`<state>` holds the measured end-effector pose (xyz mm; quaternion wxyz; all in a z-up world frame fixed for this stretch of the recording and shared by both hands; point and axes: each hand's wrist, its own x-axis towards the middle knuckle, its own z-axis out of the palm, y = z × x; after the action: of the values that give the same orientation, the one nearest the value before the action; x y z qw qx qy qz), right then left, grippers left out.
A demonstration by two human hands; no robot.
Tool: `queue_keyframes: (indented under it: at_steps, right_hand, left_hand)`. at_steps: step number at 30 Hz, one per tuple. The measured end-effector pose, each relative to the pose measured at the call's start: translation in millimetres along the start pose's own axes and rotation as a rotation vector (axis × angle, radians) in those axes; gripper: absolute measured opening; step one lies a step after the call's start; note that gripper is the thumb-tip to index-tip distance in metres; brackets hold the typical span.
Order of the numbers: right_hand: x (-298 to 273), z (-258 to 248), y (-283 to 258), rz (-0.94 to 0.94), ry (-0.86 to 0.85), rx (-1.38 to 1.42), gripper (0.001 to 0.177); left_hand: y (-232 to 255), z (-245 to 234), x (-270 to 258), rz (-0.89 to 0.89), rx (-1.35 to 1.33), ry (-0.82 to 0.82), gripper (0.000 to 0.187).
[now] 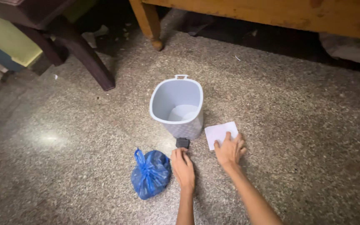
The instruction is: The person removes a blue plastic bag containing debris from a small grey trash bin, ties the bag closed on the floor, and then wipes the inside of the bin with a white paper towel.
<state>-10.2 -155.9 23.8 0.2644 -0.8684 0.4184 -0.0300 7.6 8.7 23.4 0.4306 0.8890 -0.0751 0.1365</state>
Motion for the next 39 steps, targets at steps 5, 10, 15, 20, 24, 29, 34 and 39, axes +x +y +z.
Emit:
queue_keyframes:
  at_steps: [5,10,15,20,24,29,34,39]
  right_hand:
    - [3,-9,18,-0.12,-0.09,-0.178,0.061]
    - [17,0,41,-0.031,-0.09,-0.146,0.08]
    - [36,34,71,0.022,-0.021,0.029,0.087]
    - [43,66,75,-0.06,-0.039,0.162,0.043]
    - [45,61,53,-0.056,-0.011,0.29,0.034]
    - [47,35,26,0.125,0.083,0.424,0.043]
    - [56,-14,-15,0.048,0.464,0.584,0.036]
    - [59,-103,-90,-0.292,0.509,0.752,0.025]
  left_hand:
    - [21,-24,22,-0.27,0.031,0.065,0.027]
    - [40,-40,59,-0.218,-0.137,0.147,0.044]
    - [63,-45,89,-0.446,-0.316,0.031,0.065]
    - [79,-42,95,-0.406,-0.401,0.035,0.077]
    - [83,-40,95,-0.378,-0.591,0.031,0.068]
    - [79,-43,91,-0.33,-0.828,0.027,0.063]
    - [68,-39,86,-0.326,-0.805,0.109,0.062]
    - [48,-50,87,-0.137,-0.7,0.173,0.068]
